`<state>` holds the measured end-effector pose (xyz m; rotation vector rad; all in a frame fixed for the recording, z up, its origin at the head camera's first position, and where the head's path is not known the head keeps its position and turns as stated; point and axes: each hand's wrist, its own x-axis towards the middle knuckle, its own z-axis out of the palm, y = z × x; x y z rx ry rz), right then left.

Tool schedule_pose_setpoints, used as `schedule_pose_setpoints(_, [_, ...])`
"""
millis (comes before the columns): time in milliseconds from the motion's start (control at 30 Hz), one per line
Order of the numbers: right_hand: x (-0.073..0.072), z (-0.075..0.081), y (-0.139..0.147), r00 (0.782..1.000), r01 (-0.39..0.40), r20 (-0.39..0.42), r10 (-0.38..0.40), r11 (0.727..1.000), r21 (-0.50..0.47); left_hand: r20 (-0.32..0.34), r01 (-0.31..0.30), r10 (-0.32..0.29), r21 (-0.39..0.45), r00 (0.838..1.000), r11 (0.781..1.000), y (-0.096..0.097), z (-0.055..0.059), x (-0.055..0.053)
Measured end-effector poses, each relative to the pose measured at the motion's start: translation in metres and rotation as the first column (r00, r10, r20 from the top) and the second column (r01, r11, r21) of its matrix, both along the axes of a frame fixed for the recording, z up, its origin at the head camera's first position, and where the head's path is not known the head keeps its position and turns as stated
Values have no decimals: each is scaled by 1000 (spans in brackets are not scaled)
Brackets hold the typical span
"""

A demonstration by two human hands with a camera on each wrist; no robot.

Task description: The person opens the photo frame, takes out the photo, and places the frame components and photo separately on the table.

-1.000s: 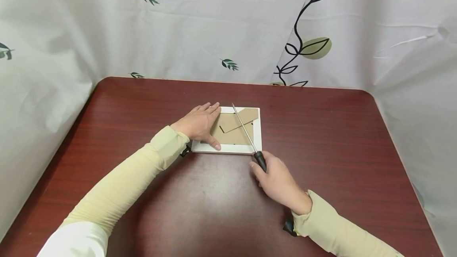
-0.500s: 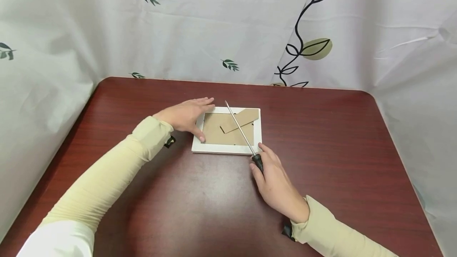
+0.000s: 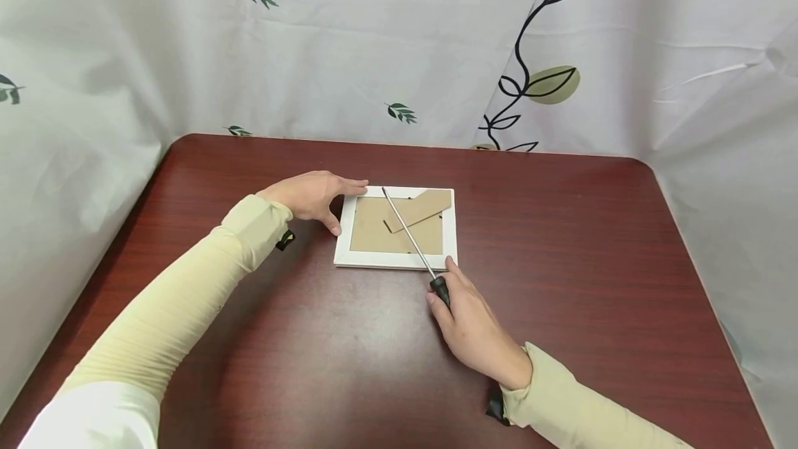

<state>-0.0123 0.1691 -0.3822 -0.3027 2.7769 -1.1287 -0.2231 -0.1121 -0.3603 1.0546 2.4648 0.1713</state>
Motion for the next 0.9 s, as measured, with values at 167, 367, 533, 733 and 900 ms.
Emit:
schedule_pose_setpoints(167, [0,-1,-1,1000,-1,2,1,1000,-1,-1,-10,10,4,1000,1000,0,0,0])
schedule_pose_setpoints(367, [1,-3,-2,1000,-4,5,3,1000,15,-8,-24,24,-5,1000,1000,1,-1,1])
schedule_pose_setpoints(533, [1,-3,-2,1000,-14,-12,15,1000,26,-23,-24,23,-25,999,999,1,-1,2])
schedule_pose_setpoints(733, [-3,-4,-1,1000,-24,-4,24,999,46,-31,-36,35,-44,999,998,1,-1,6])
schedule_pose_setpoints(900, [-7,-5,1,1000,-25,-1,25,998,58,-43,-56,54,-54,998,997,1,0,12])
